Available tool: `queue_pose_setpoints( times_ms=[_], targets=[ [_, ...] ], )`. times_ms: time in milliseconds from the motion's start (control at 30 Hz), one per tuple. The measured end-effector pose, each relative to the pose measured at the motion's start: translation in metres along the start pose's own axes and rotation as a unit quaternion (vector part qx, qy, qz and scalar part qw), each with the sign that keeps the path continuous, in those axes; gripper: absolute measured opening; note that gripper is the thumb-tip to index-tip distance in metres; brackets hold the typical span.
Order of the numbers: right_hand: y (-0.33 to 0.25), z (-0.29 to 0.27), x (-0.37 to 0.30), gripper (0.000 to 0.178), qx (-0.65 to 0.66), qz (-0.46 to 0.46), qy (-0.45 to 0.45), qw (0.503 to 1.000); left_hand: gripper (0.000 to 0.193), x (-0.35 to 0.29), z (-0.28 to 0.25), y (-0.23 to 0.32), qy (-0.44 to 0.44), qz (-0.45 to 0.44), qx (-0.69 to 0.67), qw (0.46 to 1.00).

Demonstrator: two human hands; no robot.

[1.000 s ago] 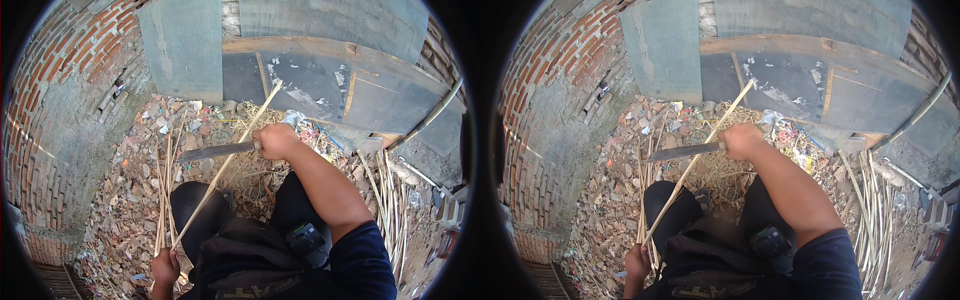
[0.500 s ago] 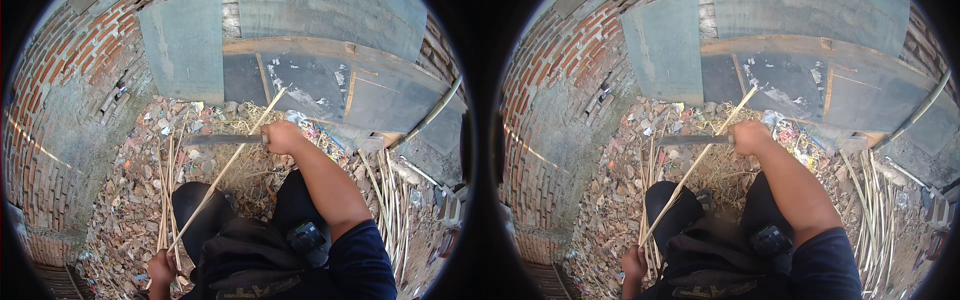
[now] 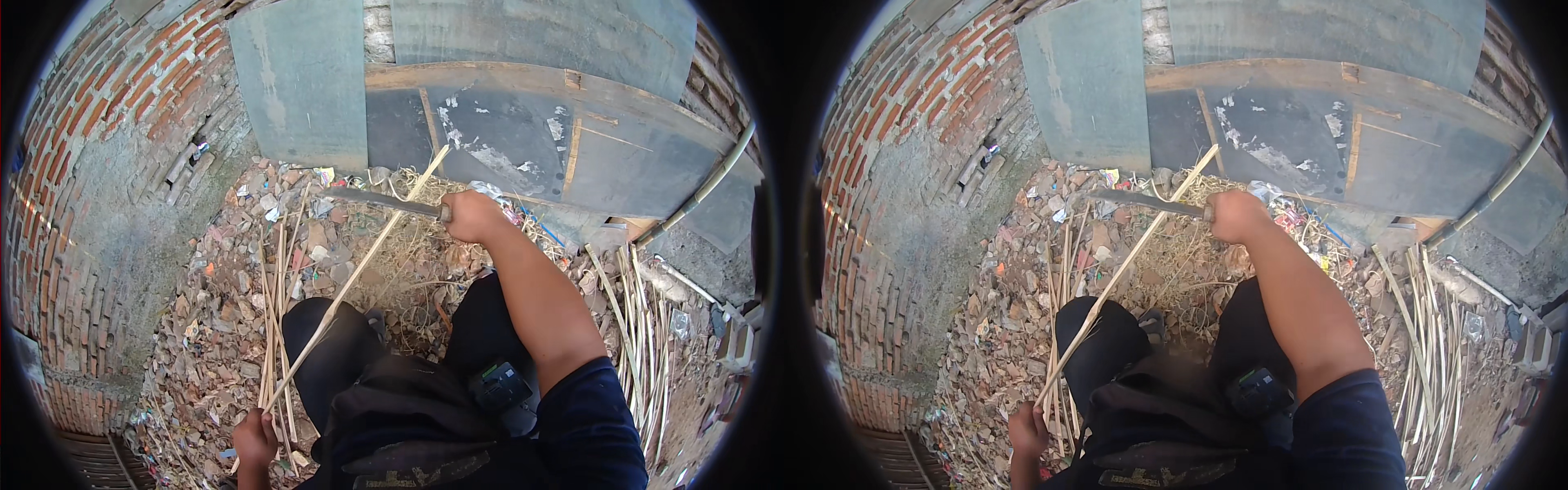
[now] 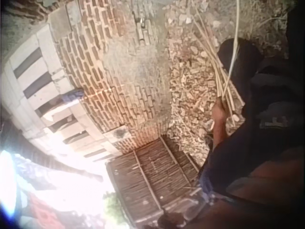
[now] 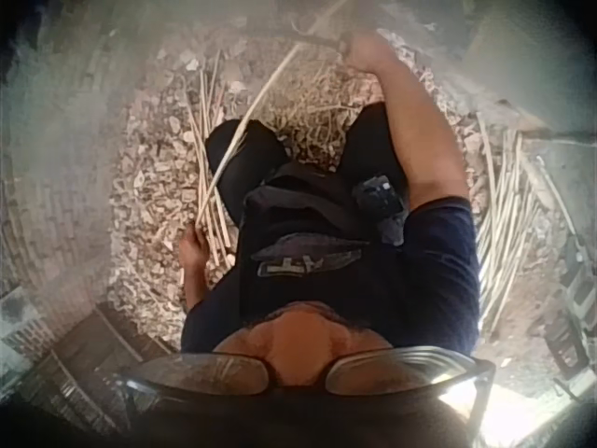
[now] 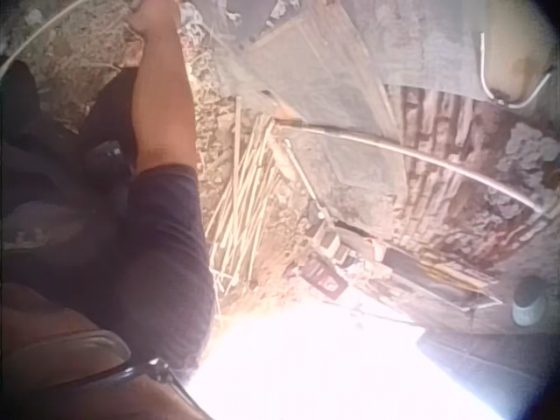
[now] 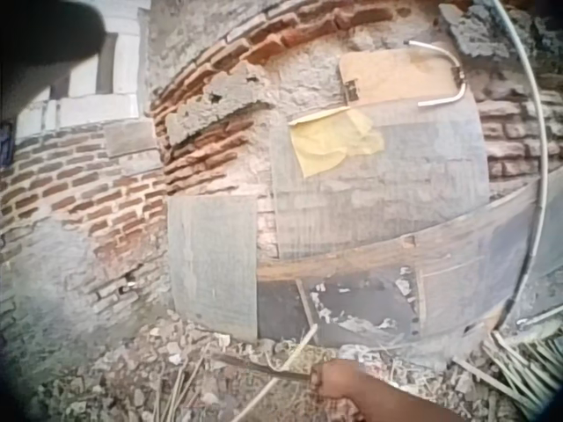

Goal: The person holds a bamboo stick and repeatedly shaves and thins it along its length using a knife.

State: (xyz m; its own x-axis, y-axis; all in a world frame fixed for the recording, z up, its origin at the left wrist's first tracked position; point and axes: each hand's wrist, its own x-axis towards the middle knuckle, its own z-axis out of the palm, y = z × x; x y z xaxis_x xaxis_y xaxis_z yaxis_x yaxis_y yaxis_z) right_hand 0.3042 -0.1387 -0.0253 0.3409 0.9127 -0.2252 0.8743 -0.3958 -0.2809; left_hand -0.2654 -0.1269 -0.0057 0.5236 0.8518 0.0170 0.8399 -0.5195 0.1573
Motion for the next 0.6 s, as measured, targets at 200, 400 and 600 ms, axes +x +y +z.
queue_pose_setpoints(
  times_ms=[200, 400, 600],
  targets=[
    [-0.008, -0.005, -0.005, 0.035, 0.017, 0.063, 0.017, 0.998, 0.021, 0.006, -0.004, 0.000, -0.022, -0.011, 0.008, 1.000],
    [-0.052, -0.008, -0.013, 0.034, -0.051, -0.092, -0.003, 0.994, 0.021, 0.003, 0.001, -0.008, -0.013, -0.023, -0.012, 1.000],
    [0.012, 0.007, 0.005, 0.029, 0.052, 0.040, 0.071, 0.995, 0.020, -0.003, -0.005, -0.022, 0.029, 0.022, 0.031, 0.999]
  ],
)
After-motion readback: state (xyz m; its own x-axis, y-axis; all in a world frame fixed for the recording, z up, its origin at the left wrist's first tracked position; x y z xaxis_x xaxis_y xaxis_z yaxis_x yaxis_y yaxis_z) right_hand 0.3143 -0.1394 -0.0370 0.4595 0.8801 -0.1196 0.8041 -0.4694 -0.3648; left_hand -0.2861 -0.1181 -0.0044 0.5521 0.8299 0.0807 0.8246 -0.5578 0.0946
